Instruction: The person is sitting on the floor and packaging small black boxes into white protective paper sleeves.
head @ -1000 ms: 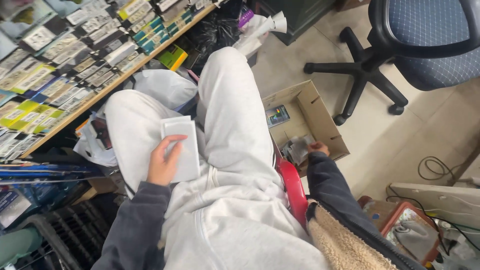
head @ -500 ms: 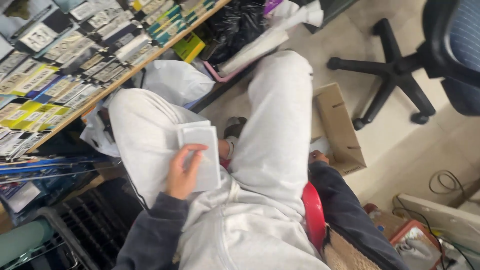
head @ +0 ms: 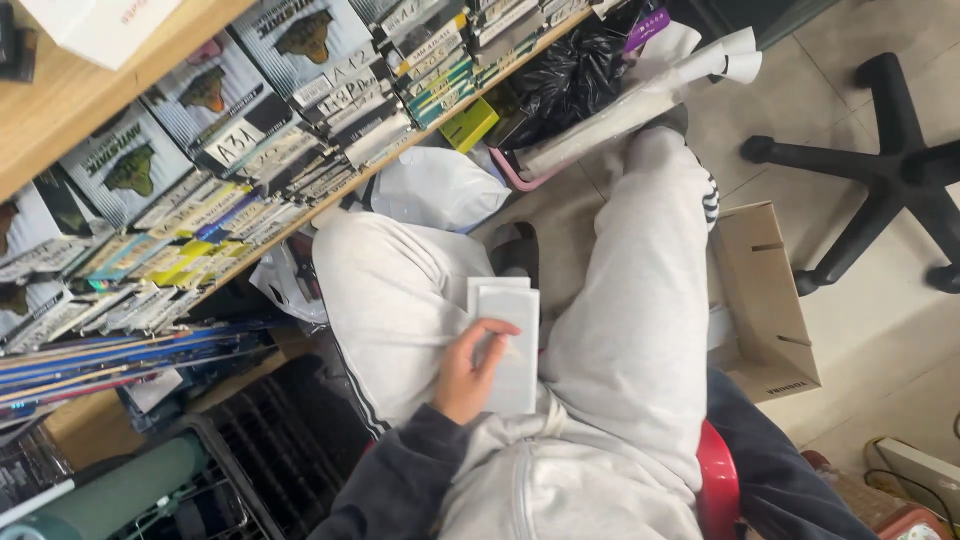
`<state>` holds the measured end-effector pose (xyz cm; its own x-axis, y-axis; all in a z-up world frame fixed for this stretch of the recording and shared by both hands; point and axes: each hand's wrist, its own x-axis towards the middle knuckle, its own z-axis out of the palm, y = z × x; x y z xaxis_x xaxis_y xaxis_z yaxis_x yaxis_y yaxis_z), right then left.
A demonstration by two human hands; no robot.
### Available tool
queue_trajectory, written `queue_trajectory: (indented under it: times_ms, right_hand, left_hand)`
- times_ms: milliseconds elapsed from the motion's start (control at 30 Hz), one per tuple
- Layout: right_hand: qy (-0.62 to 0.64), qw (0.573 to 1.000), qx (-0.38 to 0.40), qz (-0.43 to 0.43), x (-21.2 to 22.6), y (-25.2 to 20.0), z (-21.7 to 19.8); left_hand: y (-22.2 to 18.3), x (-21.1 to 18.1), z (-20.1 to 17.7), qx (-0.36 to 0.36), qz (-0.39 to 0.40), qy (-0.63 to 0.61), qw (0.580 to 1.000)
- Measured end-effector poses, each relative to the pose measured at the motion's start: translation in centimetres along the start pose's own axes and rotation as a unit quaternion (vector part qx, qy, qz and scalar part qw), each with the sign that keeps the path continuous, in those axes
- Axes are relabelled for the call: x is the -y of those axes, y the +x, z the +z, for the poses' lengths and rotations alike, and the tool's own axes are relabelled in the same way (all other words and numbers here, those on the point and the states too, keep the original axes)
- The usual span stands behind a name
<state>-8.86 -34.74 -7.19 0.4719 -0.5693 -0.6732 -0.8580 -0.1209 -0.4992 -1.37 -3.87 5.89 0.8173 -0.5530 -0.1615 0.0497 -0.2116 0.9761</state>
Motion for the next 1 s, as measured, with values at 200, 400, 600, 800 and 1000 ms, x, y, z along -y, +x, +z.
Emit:
queue_trajectory:
  times_ms: [200,400,600,800,1000]
  right_hand:
    - [-0.088,0.996,0.008,0.032,-2.0,-2.3,-2.3]
    - [-0.147,0.987,-0.005,0.068,-9.5,-3.0,-4.3]
    - [-0.198,0.976,-0.004,0.087,-29.3,5.2,-3.8]
    - [-0.153,0.983,0.034,0.092,-32.6,7.4,-4.6]
    - [-0.108,0.990,0.025,0.082,-32.0,6.6,-4.5]
  left_hand:
    - [0.6,0.0,0.9,0.036,0.007,-0.022,0.999]
    - [0.7,-2.9,1.4,0.089,0.012,-0.080,0.993]
    - [0.2,-2.4,2.4,0.158,-0.019,-0.107,0.981]
    - [-0.5,-2.9,3.1,0.242,0.041,-0.103,0.964]
    - [-0.4,-2.8,4.6,0.253,0.040,-0.104,0.961]
